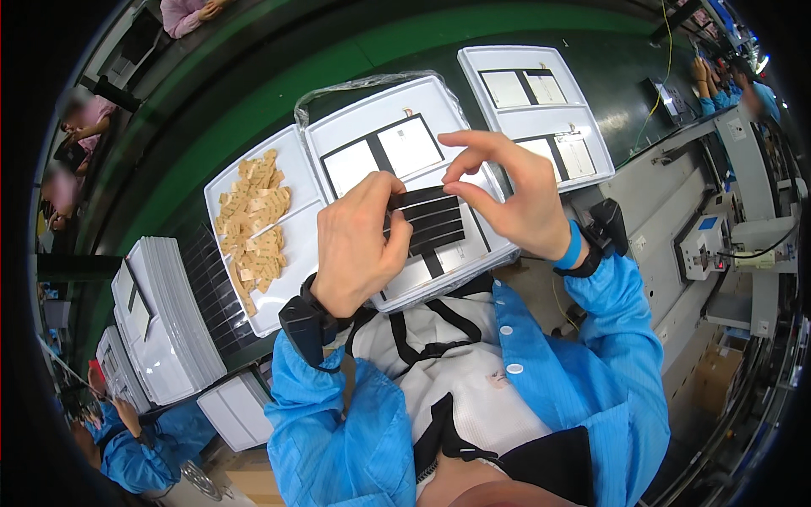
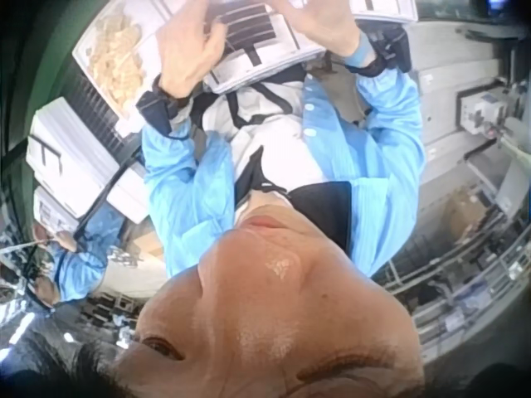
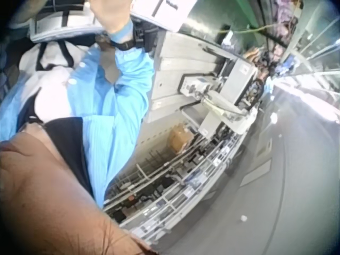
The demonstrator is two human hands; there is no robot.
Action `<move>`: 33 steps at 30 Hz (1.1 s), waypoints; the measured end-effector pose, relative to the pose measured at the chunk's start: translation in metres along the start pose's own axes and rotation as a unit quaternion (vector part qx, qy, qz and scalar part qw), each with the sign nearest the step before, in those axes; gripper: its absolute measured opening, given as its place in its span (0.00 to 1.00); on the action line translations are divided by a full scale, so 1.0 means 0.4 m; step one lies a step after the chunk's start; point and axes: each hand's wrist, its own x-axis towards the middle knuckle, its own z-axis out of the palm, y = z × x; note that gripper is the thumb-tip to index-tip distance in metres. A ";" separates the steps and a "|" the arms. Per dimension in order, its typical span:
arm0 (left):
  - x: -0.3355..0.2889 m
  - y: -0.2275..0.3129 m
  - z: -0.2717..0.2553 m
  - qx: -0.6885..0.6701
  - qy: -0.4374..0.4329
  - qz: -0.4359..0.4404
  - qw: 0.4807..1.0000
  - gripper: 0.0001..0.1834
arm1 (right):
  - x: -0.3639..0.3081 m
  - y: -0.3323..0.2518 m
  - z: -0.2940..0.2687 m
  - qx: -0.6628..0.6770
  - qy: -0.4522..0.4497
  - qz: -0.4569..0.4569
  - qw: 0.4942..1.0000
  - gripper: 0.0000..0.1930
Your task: Applying small components and stickers to parts held in assembly trays.
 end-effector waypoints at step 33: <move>0.110 -0.267 0.150 0.152 0.060 -0.023 0.986 0.22 | 0.225 0.398 0.116 0.070 -0.093 0.276 0.954 0.28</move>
